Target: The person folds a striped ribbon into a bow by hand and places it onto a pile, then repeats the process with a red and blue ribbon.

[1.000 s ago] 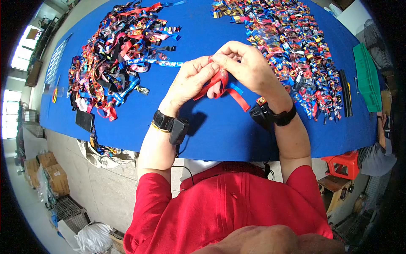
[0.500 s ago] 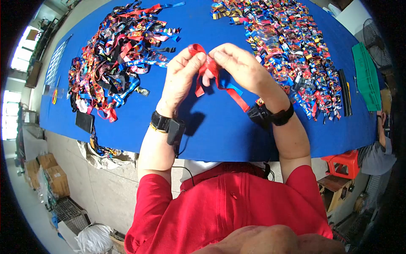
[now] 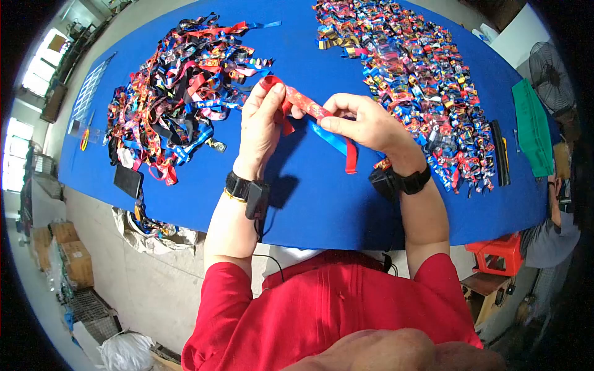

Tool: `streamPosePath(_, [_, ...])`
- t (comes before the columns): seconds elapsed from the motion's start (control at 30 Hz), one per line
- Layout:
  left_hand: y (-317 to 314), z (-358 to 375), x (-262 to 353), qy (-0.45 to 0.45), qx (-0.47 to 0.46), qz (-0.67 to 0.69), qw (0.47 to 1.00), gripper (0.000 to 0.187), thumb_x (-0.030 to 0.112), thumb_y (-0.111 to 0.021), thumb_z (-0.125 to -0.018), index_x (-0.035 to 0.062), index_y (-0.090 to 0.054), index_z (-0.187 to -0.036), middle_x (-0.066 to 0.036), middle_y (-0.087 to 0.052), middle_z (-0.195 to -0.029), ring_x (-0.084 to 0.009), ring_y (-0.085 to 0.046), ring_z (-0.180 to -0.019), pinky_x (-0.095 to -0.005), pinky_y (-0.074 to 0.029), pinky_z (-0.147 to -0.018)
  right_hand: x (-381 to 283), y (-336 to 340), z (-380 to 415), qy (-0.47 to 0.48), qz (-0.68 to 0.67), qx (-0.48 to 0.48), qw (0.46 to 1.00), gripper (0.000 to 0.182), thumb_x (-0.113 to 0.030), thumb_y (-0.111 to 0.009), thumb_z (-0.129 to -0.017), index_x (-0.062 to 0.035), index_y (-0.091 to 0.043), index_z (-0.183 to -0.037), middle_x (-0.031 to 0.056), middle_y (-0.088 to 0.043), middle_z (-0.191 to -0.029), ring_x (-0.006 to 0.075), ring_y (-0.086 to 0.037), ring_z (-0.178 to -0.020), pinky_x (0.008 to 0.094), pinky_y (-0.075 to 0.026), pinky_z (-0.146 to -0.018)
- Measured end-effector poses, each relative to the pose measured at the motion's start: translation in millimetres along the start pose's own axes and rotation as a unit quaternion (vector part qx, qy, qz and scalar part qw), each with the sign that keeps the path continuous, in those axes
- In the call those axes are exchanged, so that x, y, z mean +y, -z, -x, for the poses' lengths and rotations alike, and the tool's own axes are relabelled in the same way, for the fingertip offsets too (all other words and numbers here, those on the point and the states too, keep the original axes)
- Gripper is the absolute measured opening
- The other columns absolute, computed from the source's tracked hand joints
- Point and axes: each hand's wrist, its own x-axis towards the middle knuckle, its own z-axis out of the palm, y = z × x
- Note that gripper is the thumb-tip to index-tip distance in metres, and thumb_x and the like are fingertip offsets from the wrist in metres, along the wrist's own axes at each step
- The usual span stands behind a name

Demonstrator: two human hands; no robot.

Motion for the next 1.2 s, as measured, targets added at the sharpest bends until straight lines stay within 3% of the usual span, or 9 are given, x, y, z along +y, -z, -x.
streamPosePath(0.13, [2.2, -1.7, -3.4, -0.003, 0.008, 0.031, 0.999, 0.018, 0.018, -0.051, -0.104, 0.0026, -0.059, -0.109, -0.013, -0.071, -0.097, -0.0126, -0.066, -0.071, -0.0232, -0.051, -0.051, -8.0, 7.9, 3.5, -0.013, -0.008, -0.015, 1.0, 0.02, -0.008, -0.075, -0.089, -0.0031, -0.063, -0.104, -0.0007, -0.065, -0.093, 0.0072, -0.059, -0.086, 0.0256, -0.05, -0.08])
streamPosePath(0.37, [0.5, 1.8, 1.9, 0.007, -0.001, 0.034, 0.999, 0.014, 0.014, -0.052, -0.102, 0.003, -0.059, -0.107, -0.02, -0.068, -0.118, -0.0175, -0.068, -0.075, -0.0298, -0.057, -0.063, -7.0, -1.0, 2.1, 0.017, 0.005, 0.075, 0.997, 0.019, -0.007, -0.074, -0.088, -0.0015, -0.062, -0.101, 0.0012, -0.066, -0.088, 0.0085, -0.06, -0.081, 0.0274, -0.051, -0.074])
streamPosePath(0.5, [-3.9, 3.6, 1.8, -0.017, -0.035, 0.037, 0.999, 0.008, 0.012, -0.054, -0.1, 0.0051, -0.058, -0.102, -0.023, -0.064, -0.124, -0.0193, -0.067, -0.075, -0.0318, -0.057, -0.068, -1.4, -0.6, -0.3, 0.062, 0.064, 0.126, 0.988, 0.016, -0.008, -0.063, -0.096, 0.0013, -0.067, -0.109, 0.0021, -0.068, -0.087, 0.0065, -0.059, -0.078, 0.0267, -0.051, -0.069])
streamPosePath(0.53, [-8.6, 5.4, 4.1, -0.021, -0.035, 0.024, 0.999, 0.008, 0.013, -0.055, -0.099, 0.0054, -0.056, -0.097, -0.024, -0.063, -0.127, -0.0192, -0.067, -0.074, -0.0313, -0.056, -0.067, -5.6, 0.8, 2.9, 0.029, 0.073, 0.124, 0.989, 0.02, -0.008, -0.057, -0.099, 0.0013, -0.069, -0.112, 0.0027, -0.069, -0.086, 0.0051, -0.058, -0.075, 0.0263, -0.049, -0.065])
streamPosePath(0.67, [-11.0, 9.3, 5.1, -0.012, -0.091, 0.007, 0.996, 0.013, 0.015, -0.057, -0.097, 0.0055, -0.054, -0.089, -0.026, -0.061, -0.129, -0.0179, -0.066, -0.073, -0.0309, -0.056, -0.066, 3.0, 1.2, 1.3, 0.047, 0.089, 0.149, 0.984, 0.022, -0.01, -0.057, -0.099, 0.0001, -0.071, -0.112, 0.0039, -0.069, -0.082, 0.0052, -0.057, -0.072, 0.0267, -0.048, -0.062])
streamPosePath(0.8, [-13.4, 13.7, 7.4, 0.019, -0.135, -0.01, 0.991, 0.016, 0.018, -0.06, -0.094, 0.005, -0.055, -0.086, -0.024, -0.064, -0.124, -0.0169, -0.066, -0.072, -0.0304, -0.056, -0.06, 9.0, 2.4, -0.7, 0.147, 0.157, 0.171, 0.961, 0.022, -0.011, -0.06, -0.097, 0.0017, -0.071, -0.11, 0.0082, -0.072, -0.085, 0.0099, -0.063, -0.074, 0.0301, -0.05, -0.066])
streamPosePath(0.9, [-11.4, 15.6, 10.0, 0.046, -0.148, -0.039, 0.987, 0.017, 0.019, -0.06, -0.094, 0.0044, -0.055, -0.086, -0.023, -0.067, -0.117, -0.0171, -0.065, -0.071, -0.0303, -0.056, -0.06, 1.6, 2.4, 2.3, 0.068, 0.098, 0.148, 0.982, 0.02, -0.01, -0.061, -0.096, 0.0026, -0.071, -0.108, 0.0088, -0.073, -0.093, 0.0113, -0.067, -0.08, 0.0292, -0.053, -0.07])
streamPosePath(1.0, [-11.7, 12.3, 7.4, 0.025, -0.161, -0.048, 0.985, 0.014, 0.016, -0.057, -0.097, 0.0038, -0.057, -0.092, -0.019, -0.07, -0.11, -0.0152, -0.065, -0.078, -0.0279, -0.055, -0.065, 8.3, 1.1, -0.6, 0.058, -0.032, 0.132, 0.989, 0.019, -0.007, -0.061, -0.095, 0.0037, -0.069, -0.108, 0.0083, -0.073, -0.095, 0.0115, -0.067, -0.082, 0.0271, -0.054, -0.074])
streamPosePath(1.2, [-7.9, 9.6, 5.5, 0.064, -0.148, -0.064, 0.985, 0.009, 0.012, -0.055, -0.099, 0.0088, -0.049, -0.092, -0.017, -0.071, -0.106, -0.015, -0.064, -0.086, -0.0283, -0.053, -0.07, -1.8, 3.5, -2.7, 0.011, -0.04, 0.136, 0.99, 0.022, -0.004, -0.058, -0.094, 0.0056, -0.065, -0.113, 0.0089, -0.071, -0.097, 0.0124, -0.067, -0.084, 0.0279, -0.056, -0.078])
